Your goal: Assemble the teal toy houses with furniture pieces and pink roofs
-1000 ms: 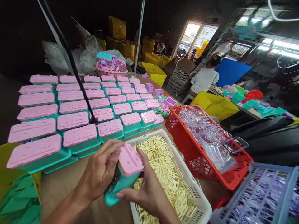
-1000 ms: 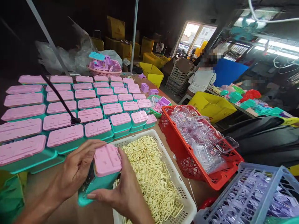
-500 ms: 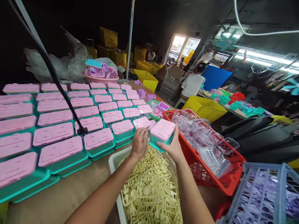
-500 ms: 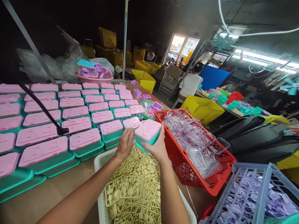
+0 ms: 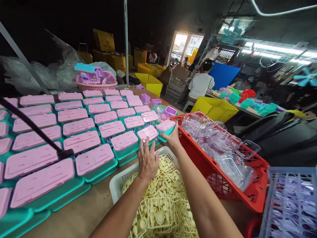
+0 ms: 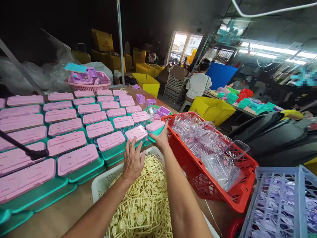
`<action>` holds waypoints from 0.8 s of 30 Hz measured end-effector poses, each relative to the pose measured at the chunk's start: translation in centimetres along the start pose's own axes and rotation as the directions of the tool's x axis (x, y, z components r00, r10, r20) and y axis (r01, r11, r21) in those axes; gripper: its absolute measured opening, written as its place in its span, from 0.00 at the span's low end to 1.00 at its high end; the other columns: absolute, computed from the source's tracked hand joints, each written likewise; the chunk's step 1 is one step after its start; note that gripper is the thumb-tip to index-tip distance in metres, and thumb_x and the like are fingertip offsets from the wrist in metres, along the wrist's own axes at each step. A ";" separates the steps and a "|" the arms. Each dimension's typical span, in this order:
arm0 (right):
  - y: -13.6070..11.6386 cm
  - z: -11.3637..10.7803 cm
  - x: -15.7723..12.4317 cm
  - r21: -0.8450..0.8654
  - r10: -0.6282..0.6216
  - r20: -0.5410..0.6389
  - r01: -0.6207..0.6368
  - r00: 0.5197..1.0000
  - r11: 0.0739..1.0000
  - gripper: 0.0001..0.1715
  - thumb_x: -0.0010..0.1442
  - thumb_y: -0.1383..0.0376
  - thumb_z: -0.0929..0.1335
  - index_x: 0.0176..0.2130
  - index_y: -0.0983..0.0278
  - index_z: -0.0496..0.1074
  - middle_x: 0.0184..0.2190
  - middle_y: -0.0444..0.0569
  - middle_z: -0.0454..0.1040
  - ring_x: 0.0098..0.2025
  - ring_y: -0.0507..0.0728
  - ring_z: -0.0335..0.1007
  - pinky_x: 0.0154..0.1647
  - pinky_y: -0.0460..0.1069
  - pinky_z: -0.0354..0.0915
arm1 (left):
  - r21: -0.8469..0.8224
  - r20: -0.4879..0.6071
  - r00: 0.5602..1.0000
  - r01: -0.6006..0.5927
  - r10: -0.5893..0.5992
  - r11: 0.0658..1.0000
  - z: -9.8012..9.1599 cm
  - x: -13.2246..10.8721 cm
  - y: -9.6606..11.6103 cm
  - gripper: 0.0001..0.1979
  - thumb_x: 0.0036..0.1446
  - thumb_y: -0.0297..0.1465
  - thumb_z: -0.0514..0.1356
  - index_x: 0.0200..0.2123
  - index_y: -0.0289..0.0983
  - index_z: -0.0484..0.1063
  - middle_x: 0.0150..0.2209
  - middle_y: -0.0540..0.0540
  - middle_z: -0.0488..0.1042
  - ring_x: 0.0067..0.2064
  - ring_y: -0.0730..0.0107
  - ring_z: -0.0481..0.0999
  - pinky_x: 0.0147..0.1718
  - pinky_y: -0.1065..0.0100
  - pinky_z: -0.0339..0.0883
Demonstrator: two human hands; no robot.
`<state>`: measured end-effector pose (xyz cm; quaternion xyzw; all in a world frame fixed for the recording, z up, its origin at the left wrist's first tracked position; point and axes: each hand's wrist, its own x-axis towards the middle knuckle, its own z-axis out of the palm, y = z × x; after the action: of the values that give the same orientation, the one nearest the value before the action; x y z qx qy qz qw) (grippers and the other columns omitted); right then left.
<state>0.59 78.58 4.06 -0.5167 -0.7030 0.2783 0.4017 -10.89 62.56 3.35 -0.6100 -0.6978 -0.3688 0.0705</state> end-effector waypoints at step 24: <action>-0.8 0.7 -1.7 -0.220 -0.063 0.067 0.076 0.996 0.973 0.40 0.67 0.47 0.57 0.70 0.58 0.43 0.58 0.58 0.56 0.60 0.64 0.61 0.59 0.58 0.60 | 0.264 0.086 0.996 0.013 -0.037 0.964 0.4 -0.2 0.6 0.27 0.65 0.34 0.50 0.63 0.25 0.62 0.70 0.32 0.49 0.71 0.38 0.44 0.58 0.41 0.63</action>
<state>-0.19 76.73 3.81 -0.5247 -0.7591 0.1992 0.3298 -10.20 62.63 3.24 -0.6025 -0.7506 -0.2457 0.1147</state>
